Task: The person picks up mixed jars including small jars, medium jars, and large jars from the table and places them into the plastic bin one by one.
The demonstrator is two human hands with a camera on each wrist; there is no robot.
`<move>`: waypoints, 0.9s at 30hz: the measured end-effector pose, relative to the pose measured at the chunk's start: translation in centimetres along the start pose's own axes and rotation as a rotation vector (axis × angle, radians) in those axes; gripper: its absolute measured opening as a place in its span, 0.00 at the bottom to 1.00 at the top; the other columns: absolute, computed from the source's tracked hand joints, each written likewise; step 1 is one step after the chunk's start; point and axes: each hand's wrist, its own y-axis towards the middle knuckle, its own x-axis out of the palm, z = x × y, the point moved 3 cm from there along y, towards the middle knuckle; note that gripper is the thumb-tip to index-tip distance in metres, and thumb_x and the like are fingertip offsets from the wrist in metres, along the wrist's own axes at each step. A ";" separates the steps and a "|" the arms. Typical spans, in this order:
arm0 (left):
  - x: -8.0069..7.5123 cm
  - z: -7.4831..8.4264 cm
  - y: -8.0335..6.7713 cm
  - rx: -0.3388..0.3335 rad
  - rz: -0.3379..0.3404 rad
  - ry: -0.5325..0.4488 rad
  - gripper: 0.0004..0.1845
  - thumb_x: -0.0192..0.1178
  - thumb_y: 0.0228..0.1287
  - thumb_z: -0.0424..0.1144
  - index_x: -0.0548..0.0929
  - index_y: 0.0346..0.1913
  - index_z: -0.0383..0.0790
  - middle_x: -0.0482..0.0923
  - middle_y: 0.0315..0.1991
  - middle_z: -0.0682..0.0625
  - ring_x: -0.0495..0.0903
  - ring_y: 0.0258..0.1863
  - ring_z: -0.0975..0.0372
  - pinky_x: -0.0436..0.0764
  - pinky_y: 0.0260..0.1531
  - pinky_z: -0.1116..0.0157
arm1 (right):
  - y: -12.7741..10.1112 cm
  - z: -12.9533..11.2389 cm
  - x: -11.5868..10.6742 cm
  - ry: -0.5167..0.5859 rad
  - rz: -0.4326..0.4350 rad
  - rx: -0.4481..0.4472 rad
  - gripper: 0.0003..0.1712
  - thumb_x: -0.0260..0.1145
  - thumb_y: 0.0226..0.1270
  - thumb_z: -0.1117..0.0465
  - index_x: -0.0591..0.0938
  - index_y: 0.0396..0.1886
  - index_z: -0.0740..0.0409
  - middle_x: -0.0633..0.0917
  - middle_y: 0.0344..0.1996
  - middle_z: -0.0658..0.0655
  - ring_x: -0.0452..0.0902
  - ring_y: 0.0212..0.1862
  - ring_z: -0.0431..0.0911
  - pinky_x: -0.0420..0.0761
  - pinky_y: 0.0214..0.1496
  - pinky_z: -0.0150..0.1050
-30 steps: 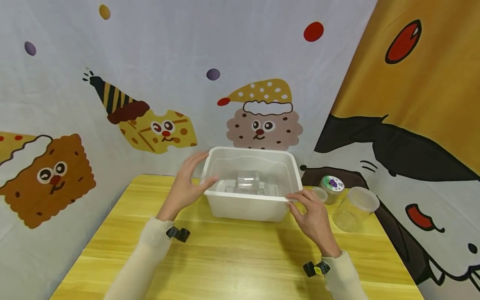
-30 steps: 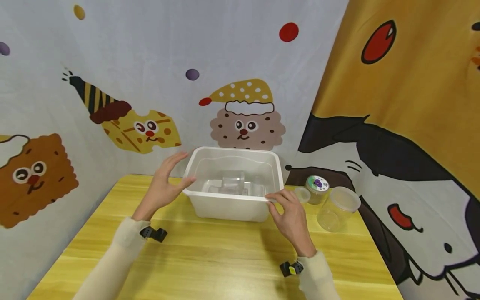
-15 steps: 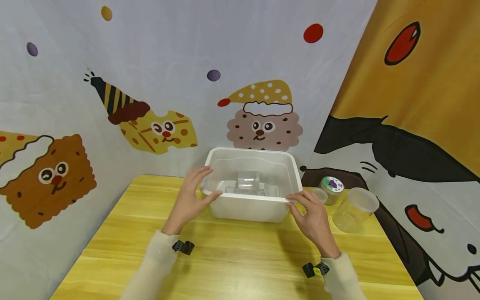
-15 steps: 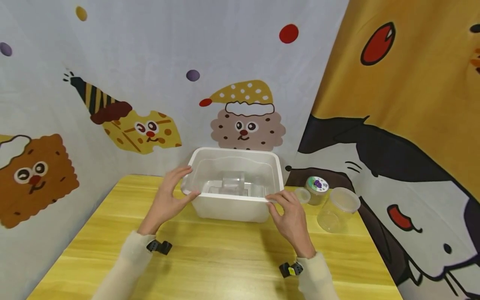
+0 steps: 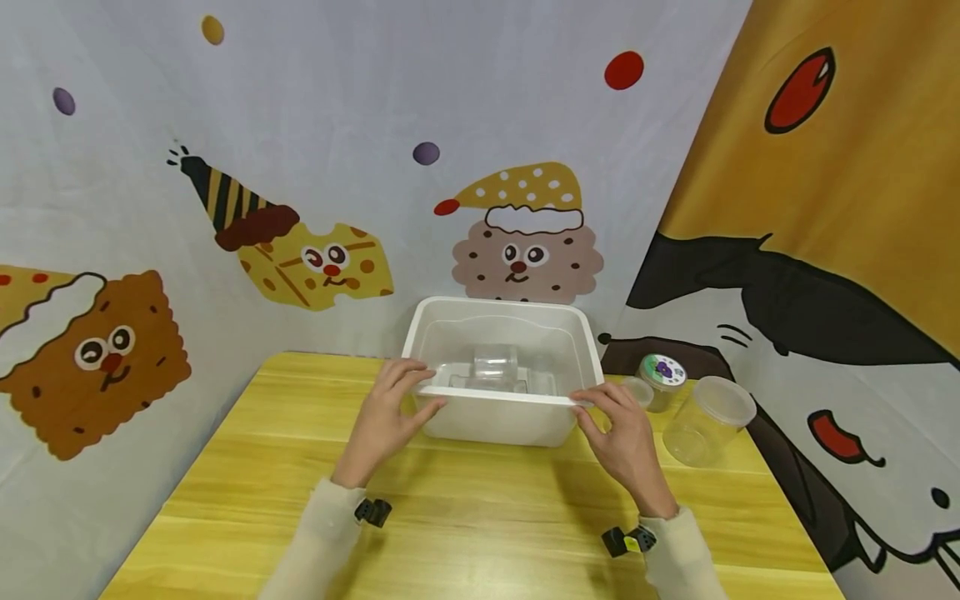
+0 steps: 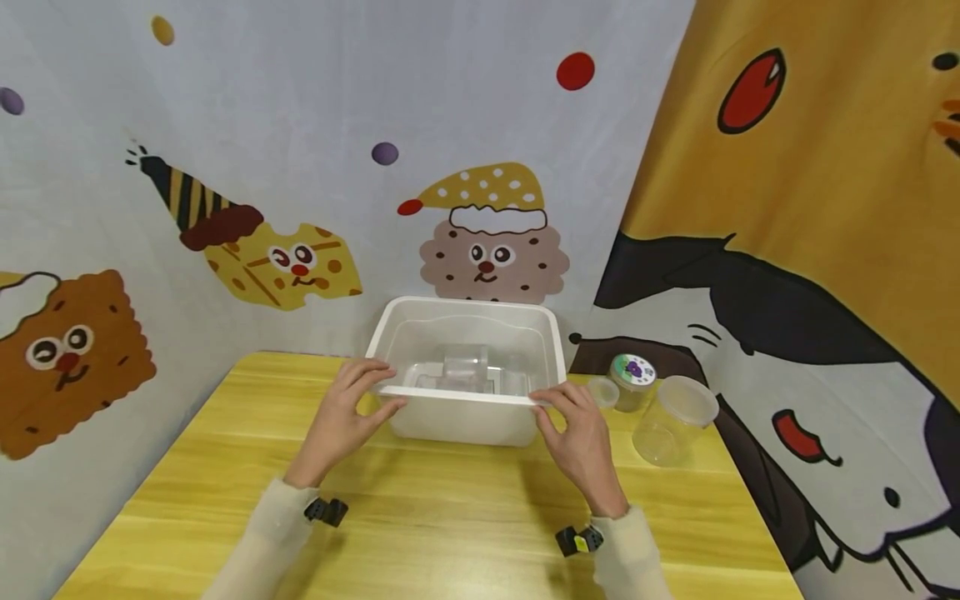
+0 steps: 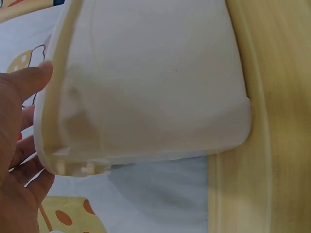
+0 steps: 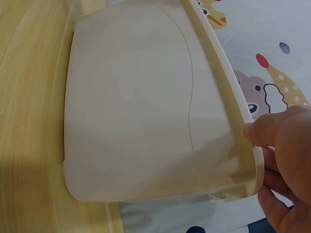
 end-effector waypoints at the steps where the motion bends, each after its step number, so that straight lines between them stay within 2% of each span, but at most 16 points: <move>1: 0.0 0.0 0.0 0.007 0.005 0.003 0.22 0.78 0.57 0.44 0.86 0.53 0.41 0.81 0.55 0.48 0.76 0.58 0.55 0.82 0.59 0.56 | 0.0 0.0 0.0 0.002 0.001 -0.002 0.11 0.77 0.61 0.66 0.90 0.43 0.52 0.86 0.38 0.50 0.76 0.43 0.45 0.75 0.45 0.40; 7: 0.2 -0.1 -0.3 0.028 0.047 0.014 0.14 0.76 0.59 0.40 0.88 0.46 0.40 0.82 0.44 0.51 0.76 0.47 0.60 0.83 0.47 0.62 | 0.1 0.1 0.1 -0.009 0.002 -0.001 0.12 0.77 0.61 0.66 0.90 0.44 0.50 0.86 0.39 0.48 0.76 0.42 0.44 0.76 0.44 0.40; 12: 0.4 0.0 -0.6 0.032 0.082 0.011 0.11 0.75 0.60 0.40 0.90 0.43 0.39 0.81 0.39 0.52 0.75 0.43 0.60 0.81 0.42 0.64 | 0.0 0.0 0.2 -0.006 0.005 -0.006 0.13 0.77 0.60 0.67 0.90 0.43 0.51 0.86 0.39 0.48 0.77 0.43 0.44 0.77 0.44 0.41; 19: 0.5 -0.2 -0.7 0.001 0.090 -0.015 0.11 0.74 0.61 0.40 0.91 0.44 0.40 0.80 0.37 0.53 0.75 0.42 0.60 0.79 0.45 0.67 | 0.0 -0.1 0.2 -0.019 0.004 -0.007 0.13 0.78 0.60 0.67 0.90 0.44 0.50 0.86 0.39 0.48 0.77 0.44 0.44 0.77 0.45 0.41; 27: 0.7 -0.4 -0.6 0.029 0.124 -0.062 0.10 0.76 0.58 0.37 0.91 0.42 0.39 0.81 0.36 0.52 0.76 0.41 0.59 0.77 0.45 0.67 | 0.1 -0.4 -0.2 -0.046 -0.041 -0.001 0.14 0.78 0.60 0.65 0.89 0.45 0.52 0.86 0.42 0.49 0.79 0.48 0.47 0.80 0.48 0.47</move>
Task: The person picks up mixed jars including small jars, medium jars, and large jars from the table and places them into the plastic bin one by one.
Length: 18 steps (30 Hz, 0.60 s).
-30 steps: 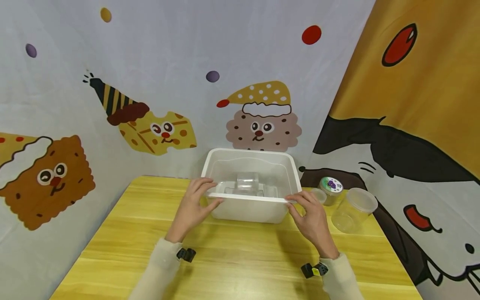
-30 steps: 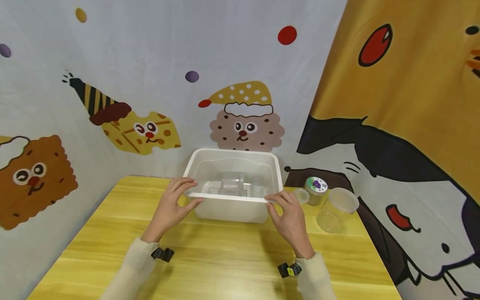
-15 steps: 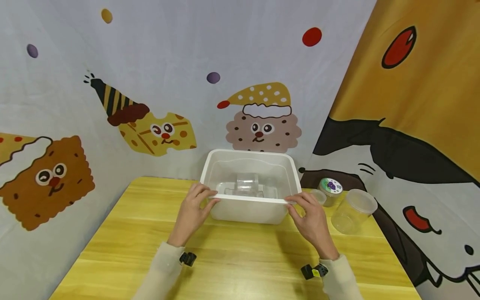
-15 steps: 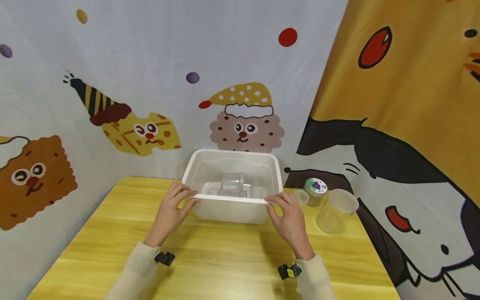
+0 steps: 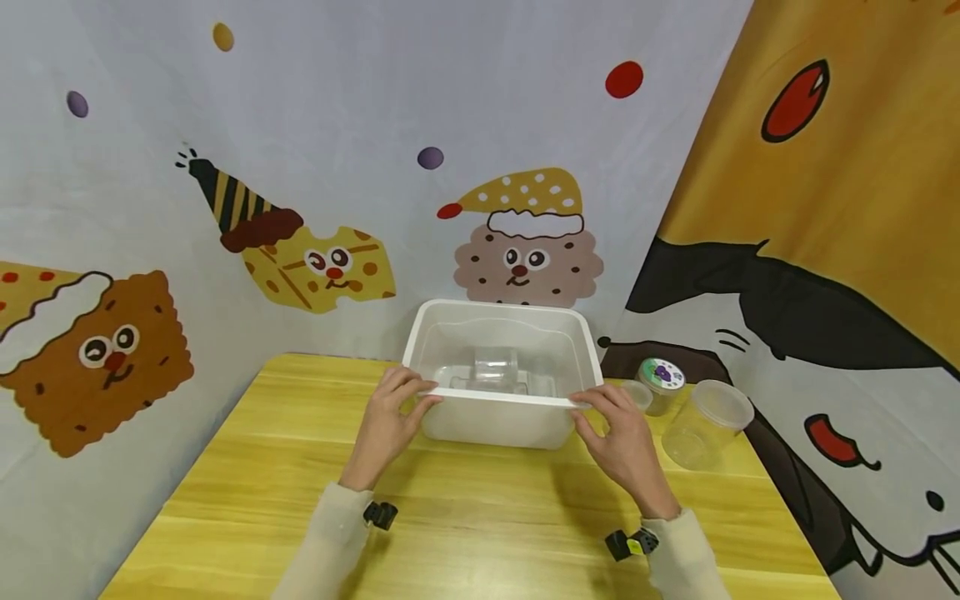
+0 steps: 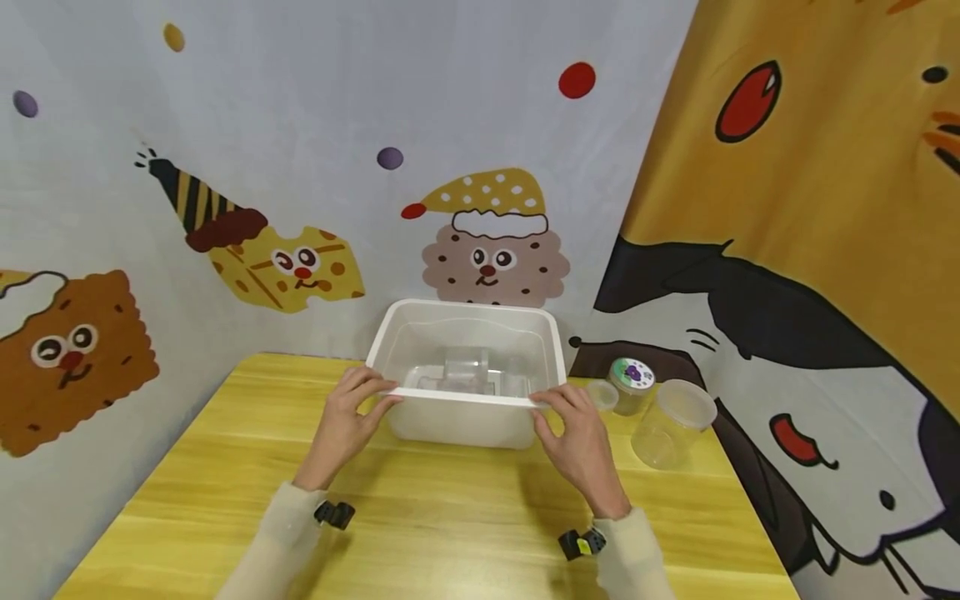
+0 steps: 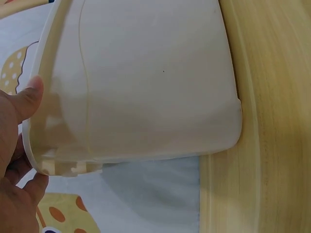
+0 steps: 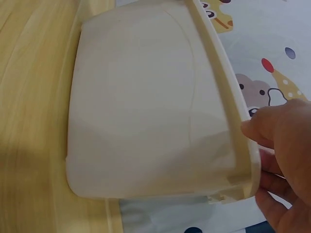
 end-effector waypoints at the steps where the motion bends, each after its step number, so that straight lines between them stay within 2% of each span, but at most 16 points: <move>1: 0.0 0.0 0.0 -0.005 -0.003 -0.006 0.10 0.75 0.58 0.38 0.91 0.42 0.39 0.81 0.36 0.52 0.76 0.41 0.60 0.77 0.45 0.68 | 0.0 -0.1 -0.1 0.001 -0.011 0.001 0.14 0.78 0.60 0.65 0.89 0.46 0.52 0.86 0.43 0.50 0.79 0.49 0.47 0.81 0.49 0.48; 9: -0.3 -0.2 0.1 -0.008 0.009 -0.008 0.10 0.76 0.58 0.38 0.91 0.42 0.39 0.81 0.36 0.52 0.76 0.41 0.60 0.78 0.45 0.66 | 0.1 0.0 -0.8 0.003 -0.101 0.020 0.18 0.78 0.61 0.59 0.88 0.51 0.53 0.84 0.60 0.56 0.77 0.60 0.53 0.82 0.56 0.56; 18: 0.0 -0.1 0.1 0.029 0.040 -0.025 0.11 0.77 0.54 0.34 0.91 0.40 0.39 0.81 0.35 0.52 0.76 0.39 0.59 0.79 0.41 0.66 | 0.0 1.5 -2.0 -0.005 -0.124 -0.024 0.41 0.84 0.50 0.53 0.80 0.66 0.52 0.74 0.71 0.62 0.66 0.69 0.61 0.72 0.64 0.67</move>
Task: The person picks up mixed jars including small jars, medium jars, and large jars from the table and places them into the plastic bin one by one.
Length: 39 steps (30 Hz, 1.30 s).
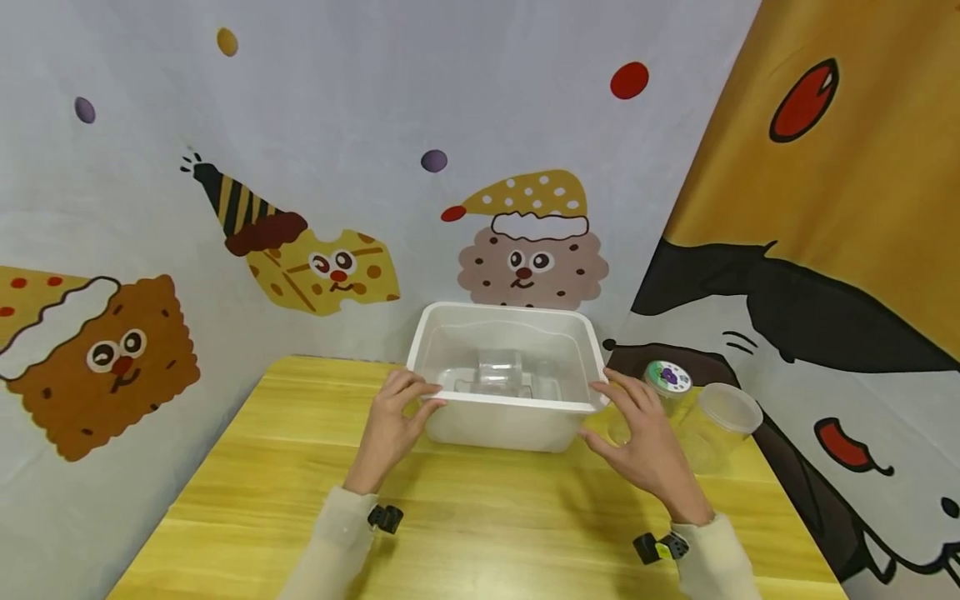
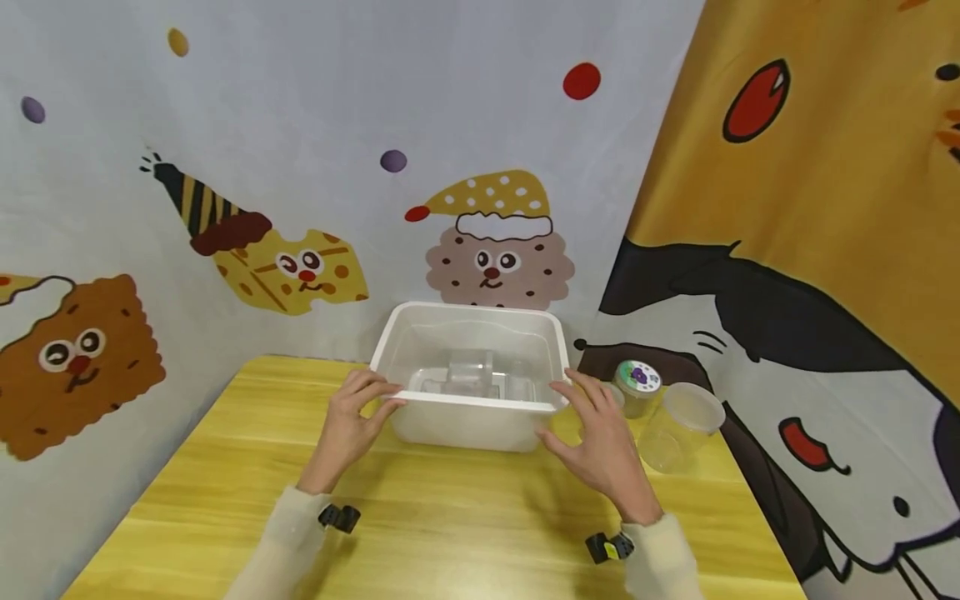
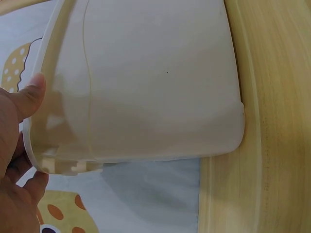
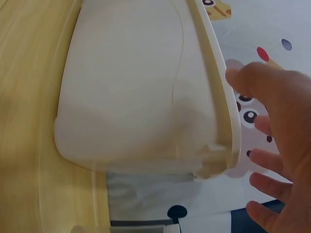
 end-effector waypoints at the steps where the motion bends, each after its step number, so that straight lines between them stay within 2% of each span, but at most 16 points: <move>1: 0.1 0.0 0.0 0.001 0.000 -0.002 0.10 0.77 0.54 0.34 0.91 0.40 0.39 0.81 0.35 0.52 0.76 0.39 0.59 0.79 0.41 0.66 | -0.1 0.2 -0.1 -0.007 0.002 -0.001 0.43 0.85 0.49 0.53 0.79 0.67 0.52 0.73 0.72 0.62 0.65 0.70 0.62 0.71 0.65 0.68; 6: 0.2 0.1 -0.1 -0.008 0.002 -0.008 0.10 0.77 0.55 0.34 0.91 0.41 0.40 0.81 0.34 0.51 0.76 0.39 0.59 0.79 0.40 0.66 | -0.1 0.9 -0.9 -0.038 0.014 0.016 0.52 0.86 0.46 0.51 0.74 0.72 0.53 0.68 0.76 0.62 0.60 0.74 0.66 0.66 0.66 0.72; 11: 0.1 0.1 -0.1 -0.015 0.004 -0.009 0.10 0.77 0.55 0.34 0.91 0.41 0.38 0.81 0.34 0.51 0.76 0.39 0.59 0.78 0.40 0.66 | -0.2 2.0 -1.9 -0.063 0.033 0.035 0.56 0.86 0.44 0.49 0.71 0.76 0.50 0.66 0.78 0.61 0.58 0.75 0.67 0.64 0.68 0.72; 20: 0.1 0.0 -0.2 -0.029 -0.005 -0.009 0.10 0.77 0.55 0.35 0.91 0.41 0.38 0.81 0.34 0.51 0.76 0.39 0.60 0.78 0.41 0.66 | -0.6 4.4 -4.6 -0.078 0.071 0.097 0.59 0.86 0.42 0.53 0.70 0.77 0.48 0.64 0.78 0.64 0.56 0.75 0.68 0.60 0.69 0.75; 27: 0.1 0.0 -0.2 -0.027 0.003 -0.014 0.11 0.77 0.55 0.35 0.91 0.40 0.38 0.81 0.34 0.51 0.75 0.39 0.60 0.77 0.41 0.67 | -0.7 6.3 -6.5 -0.102 0.099 0.136 0.60 0.85 0.41 0.54 0.68 0.77 0.51 0.63 0.77 0.67 0.55 0.75 0.70 0.56 0.70 0.76; 35: 0.0 0.0 -0.1 -0.021 0.013 -0.022 0.10 0.77 0.53 0.34 0.91 0.40 0.39 0.80 0.33 0.50 0.76 0.39 0.59 0.78 0.41 0.64 | -1.1 7.9 -8.0 -0.099 0.078 0.251 0.61 0.84 0.48 0.49 0.63 0.80 0.51 0.59 0.80 0.64 0.52 0.78 0.70 0.50 0.74 0.76; 39: 0.0 0.2 0.0 -0.045 -0.002 -0.025 0.10 0.77 0.55 0.35 0.91 0.40 0.39 0.81 0.34 0.51 0.76 0.40 0.58 0.79 0.43 0.64 | -1.5 8.8 -8.6 -0.091 0.073 0.286 0.61 0.83 0.50 0.48 0.60 0.81 0.51 0.57 0.81 0.65 0.49 0.77 0.73 0.49 0.74 0.77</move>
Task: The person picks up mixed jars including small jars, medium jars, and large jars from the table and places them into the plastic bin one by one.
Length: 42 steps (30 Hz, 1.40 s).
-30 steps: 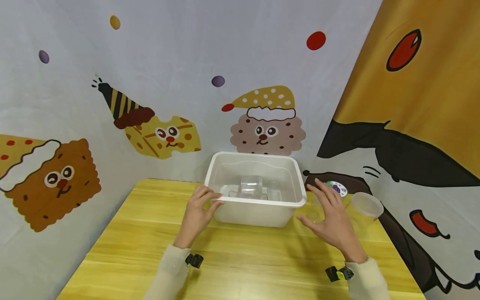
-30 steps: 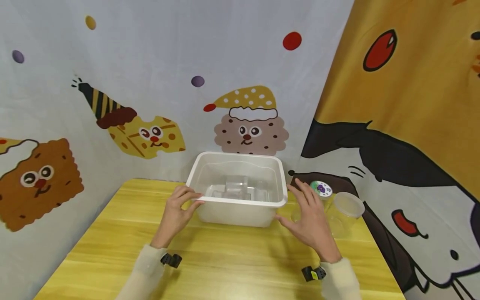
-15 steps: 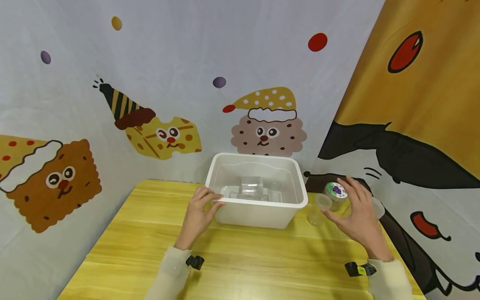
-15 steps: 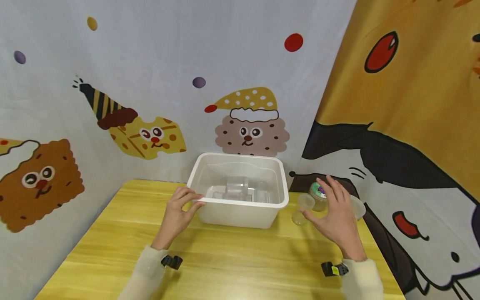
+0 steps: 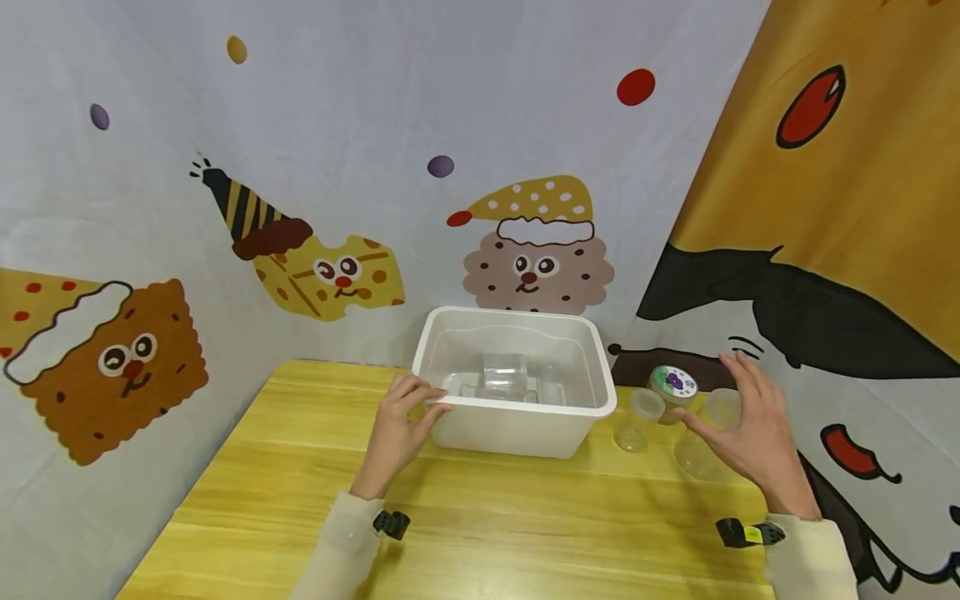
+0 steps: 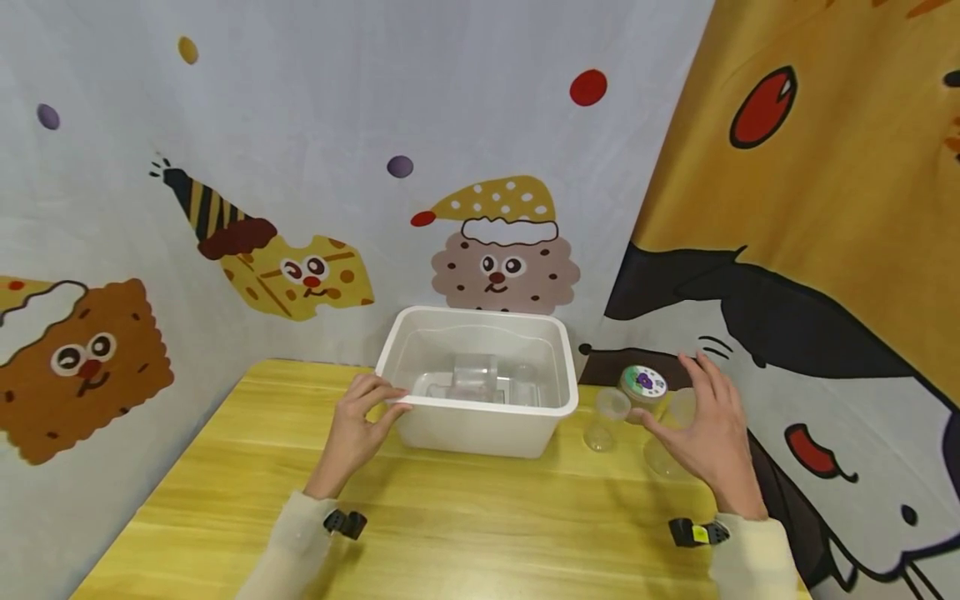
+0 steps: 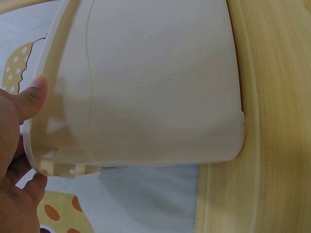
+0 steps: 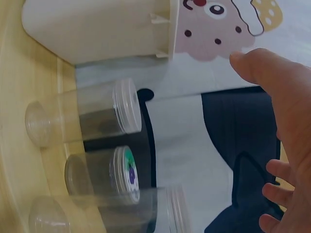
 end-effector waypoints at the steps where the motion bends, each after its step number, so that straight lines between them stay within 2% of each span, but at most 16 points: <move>1: 0.0 0.0 0.0 -0.006 -0.004 0.001 0.10 0.77 0.55 0.36 0.91 0.41 0.38 0.81 0.34 0.51 0.76 0.40 0.58 0.79 0.43 0.64 | 0.0 0.3 -0.1 -0.005 -0.004 0.010 0.61 0.82 0.51 0.48 0.60 0.82 0.52 0.56 0.81 0.65 0.48 0.77 0.74 0.49 0.73 0.77; 4: 0.0 0.0 0.0 -0.020 -0.011 0.008 0.11 0.76 0.56 0.37 0.91 0.41 0.37 0.81 0.35 0.50 0.76 0.41 0.58 0.78 0.44 0.64 | 0.0 1.2 -0.4 -0.017 -0.017 0.038 0.62 0.82 0.52 0.47 0.58 0.82 0.53 0.54 0.82 0.66 0.46 0.78 0.74 0.46 0.75 0.77; 8: 0.1 -0.1 0.0 -0.004 -0.002 0.015 0.11 0.77 0.55 0.36 0.91 0.41 0.37 0.80 0.34 0.50 0.76 0.40 0.58 0.79 0.44 0.64 | -0.2 2.5 -0.6 -0.016 -0.044 0.106 0.65 0.81 0.54 0.45 0.52 0.84 0.51 0.50 0.83 0.65 0.42 0.80 0.72 0.43 0.76 0.77; 13: 0.1 -0.2 -0.1 -0.001 0.005 0.022 0.11 0.77 0.55 0.36 0.91 0.40 0.38 0.80 0.34 0.51 0.75 0.40 0.59 0.79 0.43 0.65 | -0.6 3.9 -0.6 -0.010 -0.072 0.197 0.67 0.79 0.56 0.42 0.47 0.85 0.46 0.47 0.83 0.65 0.38 0.80 0.72 0.45 0.72 0.80; 20: 0.3 -0.4 -0.2 -0.009 0.008 0.013 0.11 0.77 0.55 0.37 0.91 0.41 0.39 0.80 0.34 0.52 0.75 0.40 0.60 0.78 0.44 0.65 | -1.1 5.9 -0.2 0.021 -0.119 0.335 0.68 0.76 0.59 0.38 0.42 0.86 0.45 0.43 0.84 0.66 0.35 0.81 0.73 0.47 0.69 0.83; 24: 0.3 -0.4 -0.3 0.003 0.016 0.019 0.11 0.77 0.54 0.36 0.91 0.40 0.39 0.80 0.34 0.52 0.75 0.40 0.59 0.79 0.43 0.65 | -1.6 6.9 -0.1 0.049 -0.154 0.407 0.68 0.74 0.61 0.36 0.38 0.85 0.44 0.41 0.83 0.67 0.40 0.80 0.74 0.53 0.65 0.83; 28: 0.2 -0.4 -0.2 -0.001 0.019 0.018 0.11 0.77 0.54 0.36 0.91 0.40 0.39 0.80 0.34 0.51 0.75 0.40 0.59 0.79 0.43 0.65 | -2.2 7.8 0.5 0.105 -0.186 0.487 0.69 0.71 0.63 0.34 0.34 0.85 0.43 0.40 0.84 0.65 0.43 0.79 0.74 0.55 0.64 0.83; 31: 0.2 -0.4 -0.2 -0.002 0.018 0.017 0.11 0.77 0.54 0.35 0.91 0.41 0.39 0.80 0.34 0.50 0.75 0.40 0.59 0.79 0.44 0.65 | -2.7 8.8 1.1 0.149 -0.196 0.514 0.69 0.71 0.64 0.35 0.33 0.85 0.47 0.42 0.83 0.67 0.44 0.79 0.75 0.53 0.66 0.82; 35: 0.3 -0.3 -0.2 -0.002 0.013 0.017 0.11 0.77 0.54 0.36 0.91 0.41 0.39 0.80 0.34 0.50 0.75 0.40 0.59 0.79 0.46 0.65 | -3.3 9.9 1.7 0.191 -0.206 0.537 0.69 0.71 0.66 0.37 0.33 0.84 0.53 0.48 0.81 0.73 0.53 0.74 0.75 0.58 0.68 0.78; 36: 0.3 -0.3 -0.2 -0.003 0.012 0.017 0.11 0.77 0.54 0.36 0.91 0.41 0.39 0.80 0.34 0.50 0.75 0.40 0.59 0.79 0.46 0.64 | -3.5 10.2 1.8 0.196 -0.209 0.548 0.68 0.70 0.66 0.37 0.34 0.84 0.55 0.50 0.80 0.75 0.56 0.72 0.75 0.60 0.67 0.77; 38: 0.3 -0.3 -0.2 -0.003 0.013 0.011 0.11 0.77 0.53 0.35 0.91 0.41 0.39 0.80 0.34 0.50 0.75 0.40 0.59 0.80 0.54 0.61 | -3.8 10.5 2.0 0.209 -0.207 0.581 0.67 0.70 0.66 0.36 0.36 0.84 0.56 0.53 0.79 0.75 0.58 0.71 0.74 0.63 0.66 0.75; 42: 0.4 -0.3 -0.3 -0.007 0.015 -0.010 0.11 0.77 0.54 0.34 0.91 0.41 0.38 0.80 0.34 0.49 0.75 0.40 0.57 0.74 0.68 0.50 | -4.3 11.2 2.4 0.219 -0.187 0.644 0.65 0.70 0.65 0.35 0.43 0.84 0.59 0.56 0.78 0.75 0.57 0.73 0.75 0.63 0.66 0.76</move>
